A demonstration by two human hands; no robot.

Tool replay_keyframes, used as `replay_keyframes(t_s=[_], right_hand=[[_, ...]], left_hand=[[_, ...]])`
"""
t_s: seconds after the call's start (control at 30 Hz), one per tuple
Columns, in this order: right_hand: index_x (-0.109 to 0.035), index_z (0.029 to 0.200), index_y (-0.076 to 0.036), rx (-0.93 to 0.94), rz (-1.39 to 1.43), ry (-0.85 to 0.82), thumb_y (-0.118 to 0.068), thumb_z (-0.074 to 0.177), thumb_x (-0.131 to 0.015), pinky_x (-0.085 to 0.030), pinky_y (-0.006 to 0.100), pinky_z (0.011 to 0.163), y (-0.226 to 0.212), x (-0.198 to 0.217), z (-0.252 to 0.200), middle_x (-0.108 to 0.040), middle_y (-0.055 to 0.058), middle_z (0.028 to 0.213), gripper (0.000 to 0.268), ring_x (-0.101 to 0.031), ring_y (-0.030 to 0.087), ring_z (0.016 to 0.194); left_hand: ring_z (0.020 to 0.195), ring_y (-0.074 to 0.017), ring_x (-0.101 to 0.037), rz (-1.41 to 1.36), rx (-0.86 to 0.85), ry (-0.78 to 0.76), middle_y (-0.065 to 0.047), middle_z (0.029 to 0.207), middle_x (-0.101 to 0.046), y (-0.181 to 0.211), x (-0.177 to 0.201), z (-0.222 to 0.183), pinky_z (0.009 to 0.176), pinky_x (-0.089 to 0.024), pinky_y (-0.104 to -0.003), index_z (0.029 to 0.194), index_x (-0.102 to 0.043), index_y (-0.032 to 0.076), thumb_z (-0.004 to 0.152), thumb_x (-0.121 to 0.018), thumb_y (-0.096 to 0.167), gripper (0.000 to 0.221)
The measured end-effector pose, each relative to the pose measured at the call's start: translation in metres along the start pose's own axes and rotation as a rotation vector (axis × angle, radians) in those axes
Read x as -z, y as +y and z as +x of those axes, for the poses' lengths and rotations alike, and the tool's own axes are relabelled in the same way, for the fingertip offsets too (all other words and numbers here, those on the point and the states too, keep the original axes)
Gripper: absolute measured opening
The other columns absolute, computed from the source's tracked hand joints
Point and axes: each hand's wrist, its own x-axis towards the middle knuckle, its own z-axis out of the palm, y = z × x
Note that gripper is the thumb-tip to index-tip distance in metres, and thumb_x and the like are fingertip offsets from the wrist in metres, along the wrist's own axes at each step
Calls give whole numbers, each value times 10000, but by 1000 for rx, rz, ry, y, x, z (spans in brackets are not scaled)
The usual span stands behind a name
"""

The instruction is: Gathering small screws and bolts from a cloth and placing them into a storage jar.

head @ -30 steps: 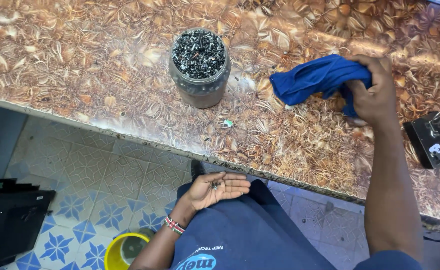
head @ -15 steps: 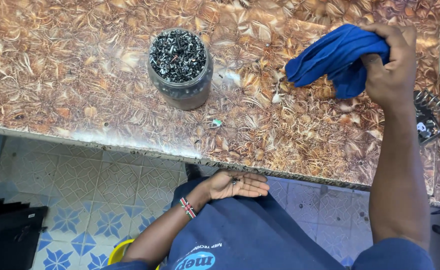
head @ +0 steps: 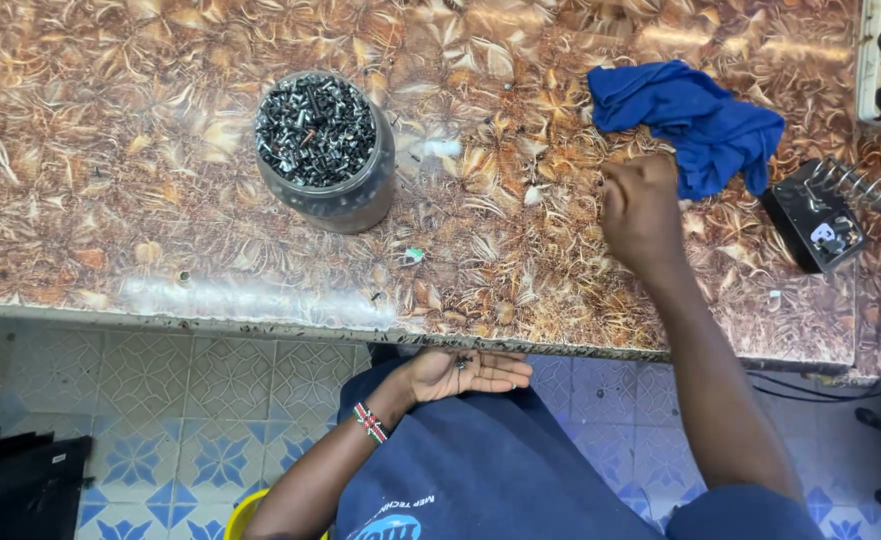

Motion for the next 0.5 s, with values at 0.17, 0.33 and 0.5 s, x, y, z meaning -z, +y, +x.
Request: replay_keyframes(t_s=[0.17,0.33,0.5], right_hand=[[-654,1276,97,167,-197,-85,-28,1106,-464,-524,434,952,3,-40,-38,-583,241,1143,284,-575,341,1106],[-725,863,43,132,373,-377,-134,1034,-520,-514,446,600,-53,-34,-128,-662,184,694,320,-651,335,620],[-724,950,-2,726,182,-249,-106,1018,-587,-580,419,825,-39,-74,-187,-707,186,1071,185,-696,375,979]], left_hand=[[1466,-438,-376,-108,-39,-20,-357,1572,-368,-7,10,12,1219,-353,-498,1512,-328,-199,1006,-273,37,562],[1476,-456,-350,-204,-47,-23,-391,1571,-333,-17,23,24,1246,-318,-513,1493,-308,-230,917,-291,-68,599],[1030,-237,-580,-343,-106,197,-47,1010,-488,-51,112,14,1186,-358,-656,1272,-554,-60,1009,-336,177,415]])
